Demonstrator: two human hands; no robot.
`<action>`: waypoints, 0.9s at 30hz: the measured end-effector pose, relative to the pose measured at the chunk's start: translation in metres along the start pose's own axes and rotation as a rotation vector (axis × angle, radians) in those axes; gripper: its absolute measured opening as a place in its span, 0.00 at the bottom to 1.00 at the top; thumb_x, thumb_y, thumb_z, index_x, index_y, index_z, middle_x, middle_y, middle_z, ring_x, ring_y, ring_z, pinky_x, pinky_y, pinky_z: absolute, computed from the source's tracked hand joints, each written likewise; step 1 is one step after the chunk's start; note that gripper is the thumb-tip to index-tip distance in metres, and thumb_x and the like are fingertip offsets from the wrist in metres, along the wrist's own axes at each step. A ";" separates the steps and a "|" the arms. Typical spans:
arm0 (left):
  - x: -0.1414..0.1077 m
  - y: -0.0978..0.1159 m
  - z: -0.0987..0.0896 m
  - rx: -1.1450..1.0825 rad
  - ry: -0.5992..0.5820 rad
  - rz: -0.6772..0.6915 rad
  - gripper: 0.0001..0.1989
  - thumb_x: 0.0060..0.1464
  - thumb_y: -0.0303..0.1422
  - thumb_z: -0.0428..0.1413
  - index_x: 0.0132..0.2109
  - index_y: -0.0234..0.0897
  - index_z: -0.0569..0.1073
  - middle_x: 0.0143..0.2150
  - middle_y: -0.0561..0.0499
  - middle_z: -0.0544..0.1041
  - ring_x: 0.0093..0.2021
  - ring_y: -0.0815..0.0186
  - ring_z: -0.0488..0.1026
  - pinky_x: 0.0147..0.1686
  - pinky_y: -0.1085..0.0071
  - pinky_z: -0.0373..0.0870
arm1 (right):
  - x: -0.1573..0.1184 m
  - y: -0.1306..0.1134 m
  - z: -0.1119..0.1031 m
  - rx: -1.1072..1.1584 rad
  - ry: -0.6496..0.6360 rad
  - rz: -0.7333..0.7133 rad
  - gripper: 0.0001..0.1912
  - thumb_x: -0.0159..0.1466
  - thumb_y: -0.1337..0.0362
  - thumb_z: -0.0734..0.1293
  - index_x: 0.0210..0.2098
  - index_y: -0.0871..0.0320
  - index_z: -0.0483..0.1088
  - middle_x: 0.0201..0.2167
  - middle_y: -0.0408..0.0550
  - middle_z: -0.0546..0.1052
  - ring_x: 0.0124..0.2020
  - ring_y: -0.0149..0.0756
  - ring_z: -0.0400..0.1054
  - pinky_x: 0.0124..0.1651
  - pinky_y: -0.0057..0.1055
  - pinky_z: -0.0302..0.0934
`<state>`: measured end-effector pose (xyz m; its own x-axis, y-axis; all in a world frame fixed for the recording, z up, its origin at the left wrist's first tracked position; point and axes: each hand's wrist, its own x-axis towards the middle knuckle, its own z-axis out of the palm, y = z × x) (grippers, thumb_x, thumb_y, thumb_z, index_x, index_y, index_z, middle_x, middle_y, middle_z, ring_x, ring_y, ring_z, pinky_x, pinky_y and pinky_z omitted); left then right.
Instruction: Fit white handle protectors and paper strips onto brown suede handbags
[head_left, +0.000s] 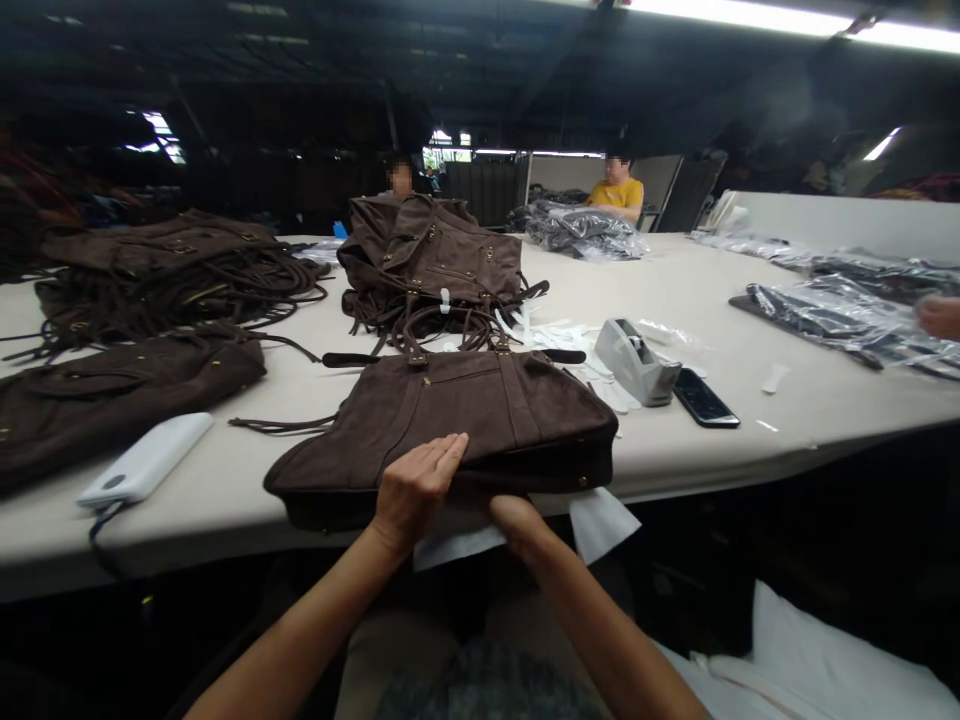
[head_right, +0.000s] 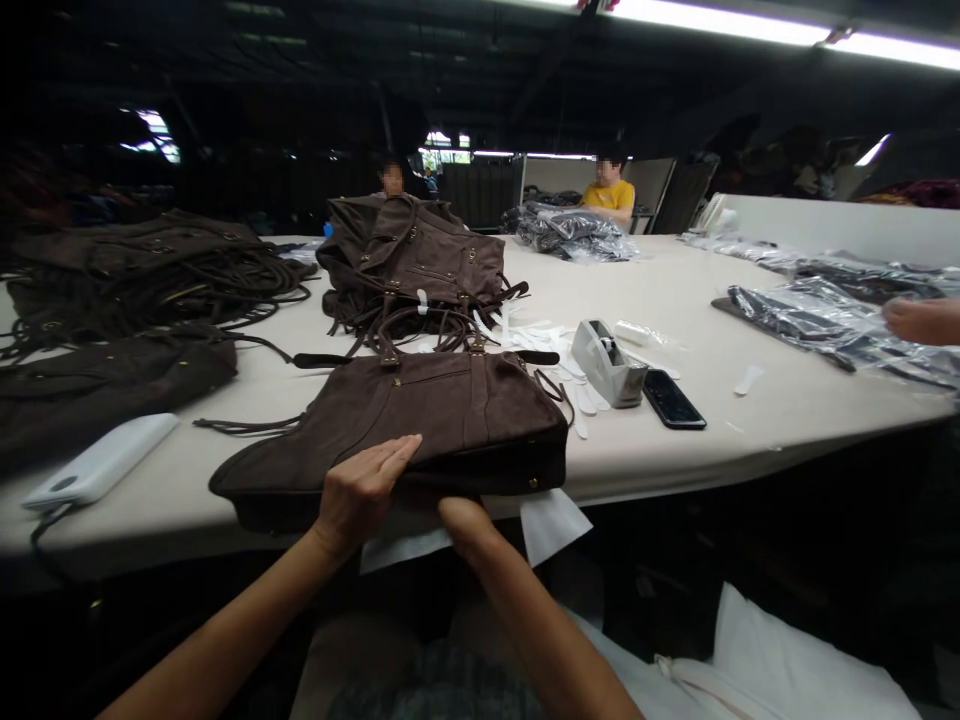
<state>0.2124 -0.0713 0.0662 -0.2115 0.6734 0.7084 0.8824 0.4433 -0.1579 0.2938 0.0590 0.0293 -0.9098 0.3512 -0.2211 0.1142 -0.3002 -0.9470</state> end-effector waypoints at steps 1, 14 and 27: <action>-0.002 0.001 0.003 -0.001 -0.020 0.014 0.22 0.57 0.18 0.46 0.55 0.32 0.74 0.49 0.42 0.80 0.46 0.59 0.79 0.46 0.64 0.77 | -0.007 0.004 -0.001 0.031 -0.004 0.014 0.12 0.53 0.62 0.71 0.38 0.55 0.77 0.38 0.46 0.80 0.49 0.46 0.71 0.58 0.43 0.61; -0.015 0.014 0.002 -0.071 -0.098 0.021 0.26 0.50 0.14 0.44 0.52 0.27 0.75 0.48 0.40 0.80 0.46 0.58 0.79 0.45 0.63 0.79 | -0.052 0.003 -0.022 0.370 -0.185 0.204 0.20 0.51 0.51 0.76 0.27 0.63 0.75 0.22 0.45 0.75 0.22 0.30 0.64 0.30 0.27 0.58; -0.042 0.005 -0.022 -0.065 -0.167 0.143 0.20 0.60 0.19 0.42 0.56 0.26 0.71 0.51 0.41 0.79 0.51 0.62 0.77 0.49 0.67 0.78 | -0.069 0.021 -0.005 0.289 -0.244 0.119 0.26 0.58 0.51 0.73 0.50 0.61 0.73 0.44 0.55 0.78 0.48 0.50 0.71 0.48 0.45 0.66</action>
<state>0.2346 -0.1103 0.0506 -0.1446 0.8176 0.5574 0.9324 0.3012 -0.2000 0.3609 0.0333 0.0229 -0.9690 0.0887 -0.2304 0.1390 -0.5756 -0.8059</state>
